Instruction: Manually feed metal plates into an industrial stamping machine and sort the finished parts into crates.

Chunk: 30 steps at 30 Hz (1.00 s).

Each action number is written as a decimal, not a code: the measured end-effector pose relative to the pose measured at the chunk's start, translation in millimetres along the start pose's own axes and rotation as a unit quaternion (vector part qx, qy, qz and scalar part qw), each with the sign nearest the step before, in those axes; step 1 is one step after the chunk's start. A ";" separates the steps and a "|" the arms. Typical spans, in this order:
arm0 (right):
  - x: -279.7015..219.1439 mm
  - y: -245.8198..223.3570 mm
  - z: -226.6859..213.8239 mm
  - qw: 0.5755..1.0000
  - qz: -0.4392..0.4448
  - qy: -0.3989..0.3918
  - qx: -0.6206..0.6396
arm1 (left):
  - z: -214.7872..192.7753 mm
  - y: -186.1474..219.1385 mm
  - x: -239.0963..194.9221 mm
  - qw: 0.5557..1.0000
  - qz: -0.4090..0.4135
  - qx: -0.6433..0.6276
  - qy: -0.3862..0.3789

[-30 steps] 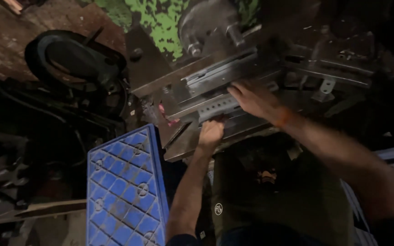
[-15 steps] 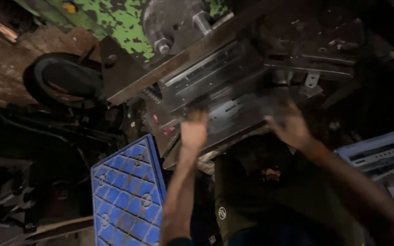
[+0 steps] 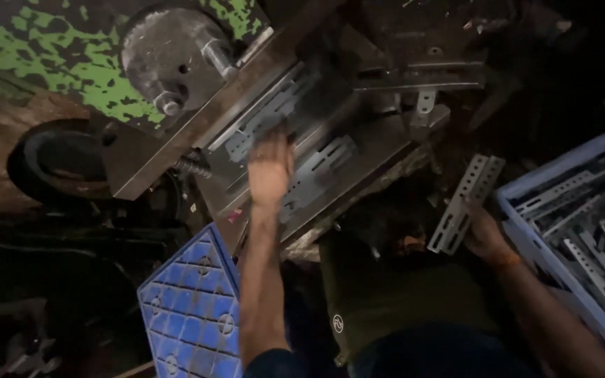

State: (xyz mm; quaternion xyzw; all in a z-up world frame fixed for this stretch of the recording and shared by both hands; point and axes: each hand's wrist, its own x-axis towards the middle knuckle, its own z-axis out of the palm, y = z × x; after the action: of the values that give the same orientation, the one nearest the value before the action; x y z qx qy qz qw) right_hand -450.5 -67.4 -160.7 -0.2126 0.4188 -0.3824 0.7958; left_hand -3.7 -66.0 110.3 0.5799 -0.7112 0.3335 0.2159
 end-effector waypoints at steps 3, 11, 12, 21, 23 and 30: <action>7.1 1.0 3.2 0.999 0.030 -0.008 -0.010 | 17.2 23.0 -55.6 0.982 -0.057 -0.053 -0.169; 1.2 -4.0 4.5 1.000 0.010 -0.019 -0.015 | 7.1 15.9 -134.5 0.974 -0.082 -0.160 -0.139; 2.6 -7.6 4.8 0.999 0.013 -0.023 -0.025 | 25.5 7.4 -153.4 0.974 -0.092 -0.158 -0.136; -7.6 -106.5 117.4 0.921 -0.206 0.036 -0.329 | 51.7 -1.3 -143.0 0.969 -0.137 -0.091 -0.182; -8.5 -123.1 147.7 0.778 -0.439 -0.043 -0.447 | 77.4 -11.7 -174.6 0.951 -0.156 -0.075 -0.257; -15.8 -161.4 318.3 0.488 -0.559 -0.131 -0.657 | 39.3 26.2 -146.2 0.969 -0.109 -0.078 -0.205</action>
State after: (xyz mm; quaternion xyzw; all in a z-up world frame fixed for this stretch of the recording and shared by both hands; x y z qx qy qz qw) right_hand -261.7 -148.8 131.5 -0.9111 0.2323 -0.3284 0.0901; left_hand 8.3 7.8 -23.9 0.6915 -0.6965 0.1252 0.1453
